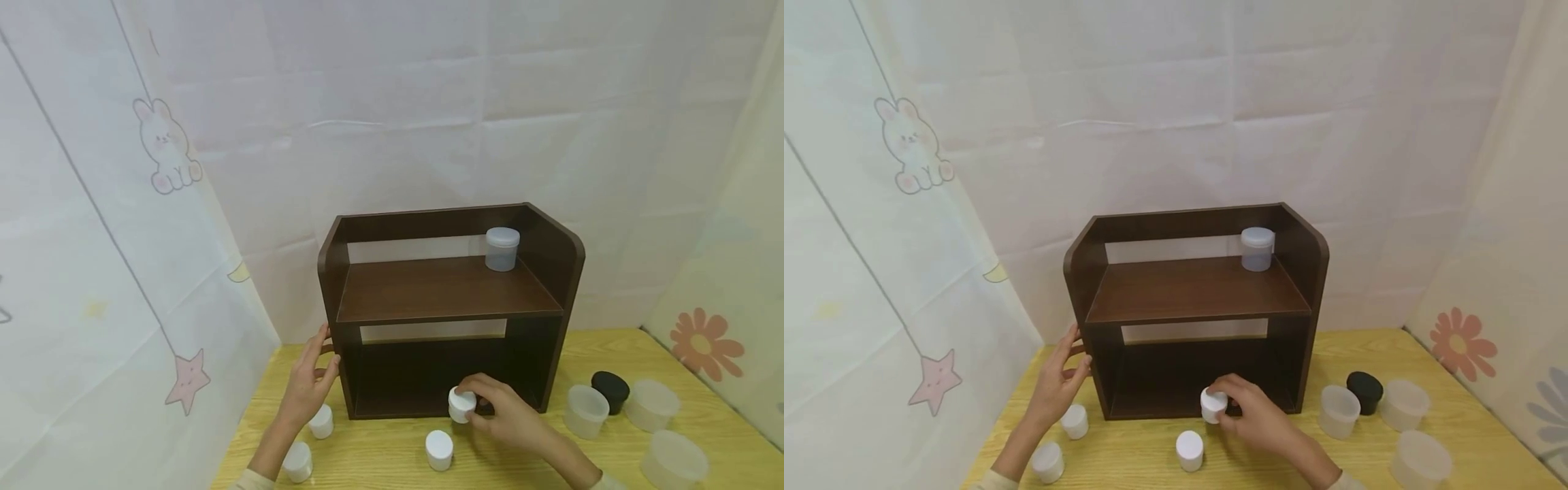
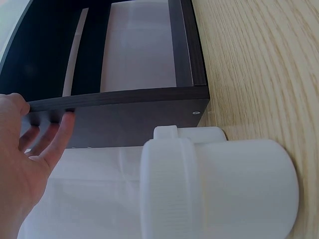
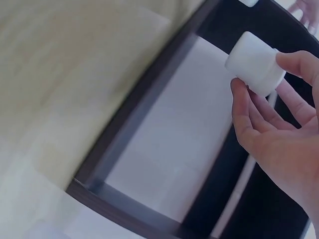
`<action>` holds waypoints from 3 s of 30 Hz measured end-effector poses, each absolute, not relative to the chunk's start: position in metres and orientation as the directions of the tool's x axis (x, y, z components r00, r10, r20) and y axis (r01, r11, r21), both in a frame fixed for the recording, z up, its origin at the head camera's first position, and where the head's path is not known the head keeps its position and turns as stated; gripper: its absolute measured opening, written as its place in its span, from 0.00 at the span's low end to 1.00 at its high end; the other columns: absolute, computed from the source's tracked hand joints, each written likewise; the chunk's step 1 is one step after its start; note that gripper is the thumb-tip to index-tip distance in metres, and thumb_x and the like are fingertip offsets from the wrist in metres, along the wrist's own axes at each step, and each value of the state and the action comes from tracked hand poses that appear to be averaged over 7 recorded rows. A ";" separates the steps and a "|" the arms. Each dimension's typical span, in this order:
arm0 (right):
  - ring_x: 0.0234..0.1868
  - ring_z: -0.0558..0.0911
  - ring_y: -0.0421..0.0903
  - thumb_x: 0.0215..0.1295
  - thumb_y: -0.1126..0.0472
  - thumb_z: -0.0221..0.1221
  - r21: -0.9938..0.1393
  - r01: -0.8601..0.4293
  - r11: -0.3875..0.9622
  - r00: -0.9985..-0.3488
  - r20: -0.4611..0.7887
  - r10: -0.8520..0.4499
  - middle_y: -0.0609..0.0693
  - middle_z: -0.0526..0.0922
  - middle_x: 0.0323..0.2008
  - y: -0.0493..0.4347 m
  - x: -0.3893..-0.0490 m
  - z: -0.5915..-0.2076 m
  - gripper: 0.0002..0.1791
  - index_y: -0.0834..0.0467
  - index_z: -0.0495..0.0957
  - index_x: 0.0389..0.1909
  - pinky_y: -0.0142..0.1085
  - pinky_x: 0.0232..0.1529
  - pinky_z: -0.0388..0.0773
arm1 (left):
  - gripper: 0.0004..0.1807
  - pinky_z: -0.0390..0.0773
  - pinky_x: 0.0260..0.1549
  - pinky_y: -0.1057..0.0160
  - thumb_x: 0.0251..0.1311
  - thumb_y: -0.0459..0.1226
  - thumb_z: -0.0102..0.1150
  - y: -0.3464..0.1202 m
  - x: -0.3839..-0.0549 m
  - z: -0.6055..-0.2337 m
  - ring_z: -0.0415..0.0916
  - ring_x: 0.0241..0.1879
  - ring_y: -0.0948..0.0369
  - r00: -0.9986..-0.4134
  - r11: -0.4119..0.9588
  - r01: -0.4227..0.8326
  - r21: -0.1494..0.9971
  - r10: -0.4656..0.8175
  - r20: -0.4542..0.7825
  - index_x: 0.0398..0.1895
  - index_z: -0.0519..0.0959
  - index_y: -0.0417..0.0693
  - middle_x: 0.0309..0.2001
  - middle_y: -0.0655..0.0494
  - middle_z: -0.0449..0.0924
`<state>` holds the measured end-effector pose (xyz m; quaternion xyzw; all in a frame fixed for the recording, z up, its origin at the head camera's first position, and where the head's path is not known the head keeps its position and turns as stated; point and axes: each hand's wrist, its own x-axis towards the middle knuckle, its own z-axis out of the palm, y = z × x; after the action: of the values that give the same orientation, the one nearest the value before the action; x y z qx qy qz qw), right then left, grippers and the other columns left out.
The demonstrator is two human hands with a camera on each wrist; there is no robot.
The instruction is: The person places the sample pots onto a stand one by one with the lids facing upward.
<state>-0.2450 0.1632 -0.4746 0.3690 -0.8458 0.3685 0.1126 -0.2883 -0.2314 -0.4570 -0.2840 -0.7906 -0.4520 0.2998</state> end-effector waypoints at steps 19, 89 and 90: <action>0.35 0.75 0.42 0.60 0.71 0.68 -0.401 -0.791 0.463 -0.594 0.686 -0.421 0.42 0.81 0.51 0.169 -0.209 -0.355 0.24 0.46 0.81 0.53 0.31 0.32 0.72 | 0.42 0.87 0.33 0.58 0.67 0.26 0.62 -0.233 -0.289 -0.455 0.74 0.58 0.40 -0.631 0.405 0.748 0.526 0.186 0.753 0.81 0.57 0.50 0.66 0.42 0.70; 0.36 0.80 0.47 0.62 0.72 0.62 -0.252 -0.595 0.763 -0.578 0.794 -0.189 0.52 0.82 0.40 0.175 -0.250 -0.291 0.13 0.62 0.81 0.48 0.39 0.36 0.78 | 0.42 0.87 0.33 0.61 0.68 0.28 0.62 -0.226 -0.295 -0.458 0.74 0.57 0.39 -0.636 0.394 0.741 0.543 0.157 0.755 0.81 0.57 0.55 0.67 0.47 0.70; 0.35 0.80 0.45 0.62 0.72 0.63 -0.248 -0.618 0.746 -0.566 0.799 -0.203 0.50 0.82 0.41 0.175 -0.246 -0.296 0.13 0.62 0.82 0.48 0.35 0.35 0.79 | 0.42 0.87 0.33 0.61 0.68 0.27 0.61 -0.226 -0.295 -0.458 0.74 0.57 0.41 -0.633 0.391 0.745 0.541 0.156 0.758 0.81 0.57 0.54 0.67 0.47 0.70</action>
<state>-0.2457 0.1754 -0.2958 0.2425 -0.8455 0.2608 0.3978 -0.2947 -0.2261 -0.4581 -0.2915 -0.7726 -0.4684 0.3140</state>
